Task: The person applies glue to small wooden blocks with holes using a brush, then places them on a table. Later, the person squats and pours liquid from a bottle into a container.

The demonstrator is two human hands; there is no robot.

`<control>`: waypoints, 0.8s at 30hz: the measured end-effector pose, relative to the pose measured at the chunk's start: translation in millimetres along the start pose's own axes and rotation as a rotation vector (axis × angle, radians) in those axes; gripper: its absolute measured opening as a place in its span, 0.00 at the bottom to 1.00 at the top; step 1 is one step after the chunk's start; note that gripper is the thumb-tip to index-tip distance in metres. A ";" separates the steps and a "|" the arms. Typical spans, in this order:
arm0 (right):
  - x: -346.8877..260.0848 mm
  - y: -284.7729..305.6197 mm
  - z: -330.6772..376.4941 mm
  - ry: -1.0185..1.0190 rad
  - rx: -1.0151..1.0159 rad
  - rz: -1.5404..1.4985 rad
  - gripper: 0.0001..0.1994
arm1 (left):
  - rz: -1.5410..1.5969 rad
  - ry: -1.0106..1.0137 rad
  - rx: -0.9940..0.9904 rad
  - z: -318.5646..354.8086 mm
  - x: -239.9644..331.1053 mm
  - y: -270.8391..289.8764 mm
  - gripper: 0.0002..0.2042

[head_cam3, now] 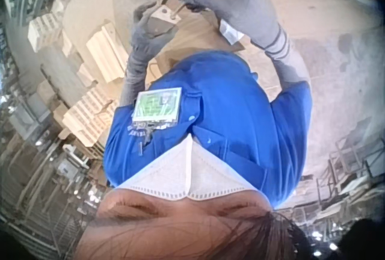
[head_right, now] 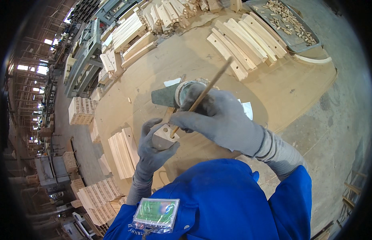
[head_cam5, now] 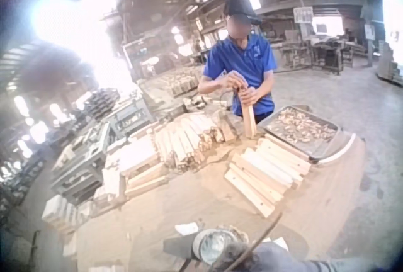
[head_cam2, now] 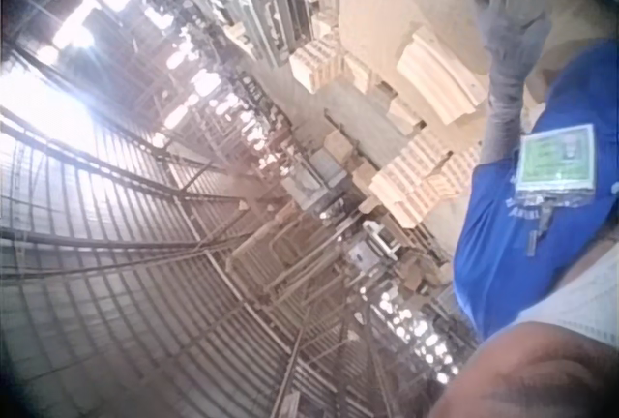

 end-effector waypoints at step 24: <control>5.5 7.3 -3.6 -0.058 0.186 0.013 0.10 | 0.111 0.114 -0.081 1.8 4.5 -3.1 0.25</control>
Point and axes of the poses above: each hand's wrist, its own z-axis away from the middle knuckle, its own y-axis out of the back of the hand, x = y × z, the point moved 2 cm from there along -z, towards the middle knuckle, and after that the axes turned 8 degrees about z, right-handed, at the moved point
